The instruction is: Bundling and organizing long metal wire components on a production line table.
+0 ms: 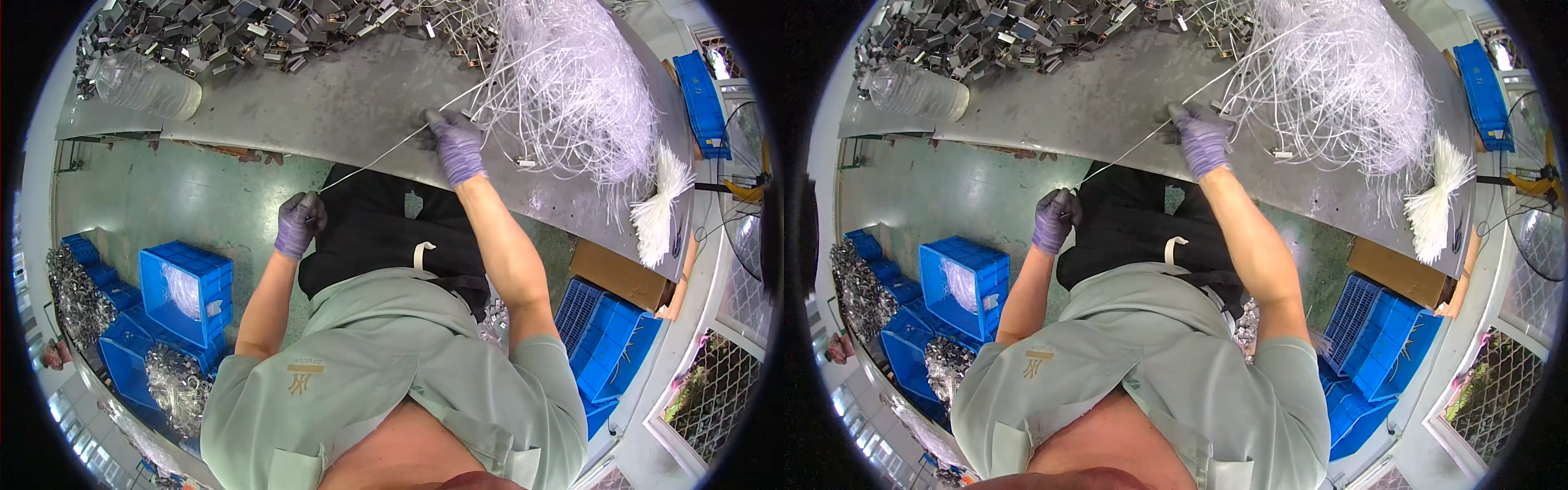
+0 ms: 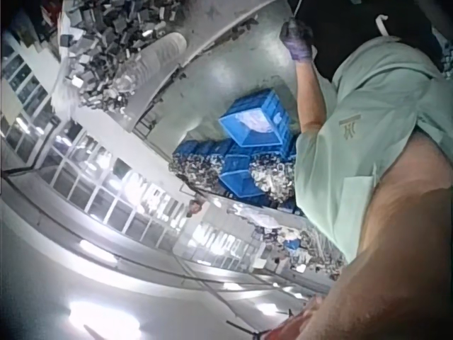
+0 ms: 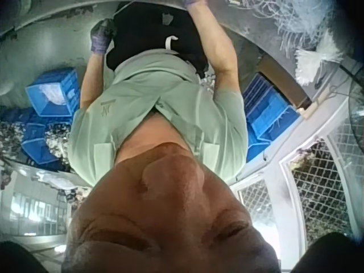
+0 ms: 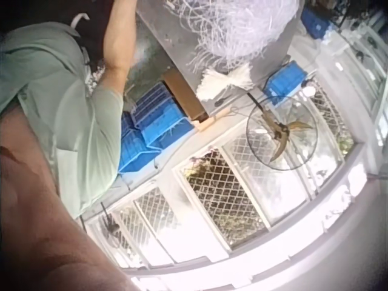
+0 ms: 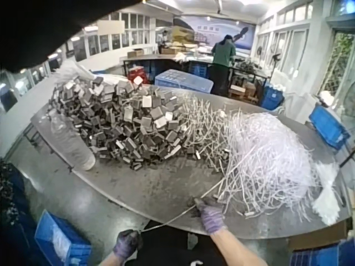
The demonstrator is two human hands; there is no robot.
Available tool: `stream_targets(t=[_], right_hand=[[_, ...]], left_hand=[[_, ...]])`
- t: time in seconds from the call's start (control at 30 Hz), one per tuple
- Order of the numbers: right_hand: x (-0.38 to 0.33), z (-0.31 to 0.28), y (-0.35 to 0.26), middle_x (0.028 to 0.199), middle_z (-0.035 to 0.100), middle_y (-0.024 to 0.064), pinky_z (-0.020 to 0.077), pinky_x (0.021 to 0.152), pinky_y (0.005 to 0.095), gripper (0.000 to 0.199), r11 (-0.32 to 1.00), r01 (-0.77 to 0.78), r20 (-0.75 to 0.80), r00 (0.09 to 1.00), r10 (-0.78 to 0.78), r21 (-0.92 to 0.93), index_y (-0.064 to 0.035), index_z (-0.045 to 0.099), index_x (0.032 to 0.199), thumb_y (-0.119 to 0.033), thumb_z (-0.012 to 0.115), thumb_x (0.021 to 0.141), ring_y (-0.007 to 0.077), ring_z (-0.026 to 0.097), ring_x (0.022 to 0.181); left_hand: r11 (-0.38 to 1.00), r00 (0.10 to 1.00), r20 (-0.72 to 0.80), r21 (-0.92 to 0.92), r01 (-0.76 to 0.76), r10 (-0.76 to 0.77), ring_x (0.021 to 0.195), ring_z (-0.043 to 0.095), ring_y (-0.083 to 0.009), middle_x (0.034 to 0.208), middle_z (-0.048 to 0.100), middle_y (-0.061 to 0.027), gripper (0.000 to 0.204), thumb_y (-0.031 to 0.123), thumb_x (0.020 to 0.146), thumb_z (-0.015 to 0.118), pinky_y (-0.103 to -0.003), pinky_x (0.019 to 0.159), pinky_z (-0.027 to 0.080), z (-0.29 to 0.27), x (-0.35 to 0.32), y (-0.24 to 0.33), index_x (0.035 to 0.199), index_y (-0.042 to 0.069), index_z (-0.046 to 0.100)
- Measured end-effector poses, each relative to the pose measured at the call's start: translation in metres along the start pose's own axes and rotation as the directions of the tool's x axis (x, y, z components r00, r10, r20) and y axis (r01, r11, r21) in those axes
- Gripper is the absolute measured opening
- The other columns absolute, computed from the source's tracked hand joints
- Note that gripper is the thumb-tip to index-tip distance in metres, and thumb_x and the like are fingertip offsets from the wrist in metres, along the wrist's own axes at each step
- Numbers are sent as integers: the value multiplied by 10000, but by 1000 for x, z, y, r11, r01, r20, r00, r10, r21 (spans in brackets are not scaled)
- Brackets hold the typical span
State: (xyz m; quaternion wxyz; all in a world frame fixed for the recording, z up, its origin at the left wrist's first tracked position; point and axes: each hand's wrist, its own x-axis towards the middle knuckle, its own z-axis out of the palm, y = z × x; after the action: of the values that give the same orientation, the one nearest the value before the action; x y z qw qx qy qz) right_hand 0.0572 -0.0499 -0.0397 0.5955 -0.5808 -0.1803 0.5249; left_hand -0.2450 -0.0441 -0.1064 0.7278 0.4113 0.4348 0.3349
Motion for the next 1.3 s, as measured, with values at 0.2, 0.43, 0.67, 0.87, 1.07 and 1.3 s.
stream_targets(t=[0.2,0.43,0.67,0.87,1.07,1.3], right_hand=[[-18,21,12,886,661,182,542,537,282,257,987,-39,68,997,29,154,67,559,1025,-145,597,884,247,672,698],[-23,20,-1,755,659,129,502,505,250,264,990,-6,132,991,25,-140,47,607,893,-206,666,841,156,619,556],[-51,40,-12,697,620,79,456,497,256,222,984,13,267,963,36,-179,28,619,861,-190,655,840,133,569,535],[-50,47,-22,698,611,72,441,498,241,202,987,79,227,973,-46,-137,32,612,885,-158,656,833,116,546,527],[-34,32,-17,698,597,66,425,486,231,239,959,187,205,968,-144,-211,28,591,1023,-108,643,834,106,520,513],[-10,-10,-46,634,541,35,330,427,222,247,956,225,-31,972,-235,-189,21,587,953,-198,640,853,93,461,477]], left_hand=[[999,999,-29,-28,-24,23,483,460,-150,593,487,-64,361,352,885,587,-267,465,364,5,4,9,712,48,496],[963,981,-95,228,-146,171,487,458,-92,594,510,-32,239,255,929,547,-230,455,360,29,5,25,910,20,585],[918,967,-59,332,-216,249,511,473,-66,629,540,-3,266,250,949,511,-211,478,381,47,-2,22,1061,25,599],[855,958,-4,451,-255,288,506,477,-68,639,552,-10,278,252,947,506,-220,480,393,67,-8,39,1078,23,595],[883,961,131,380,-277,245,486,474,-76,616,539,-20,315,254,945,498,-226,474,391,83,-31,56,1099,-11,573],[970,983,184,235,-55,11,490,452,-71,643,532,-28,277,231,956,477,-209,458,364,77,-39,59,1094,8,566]])
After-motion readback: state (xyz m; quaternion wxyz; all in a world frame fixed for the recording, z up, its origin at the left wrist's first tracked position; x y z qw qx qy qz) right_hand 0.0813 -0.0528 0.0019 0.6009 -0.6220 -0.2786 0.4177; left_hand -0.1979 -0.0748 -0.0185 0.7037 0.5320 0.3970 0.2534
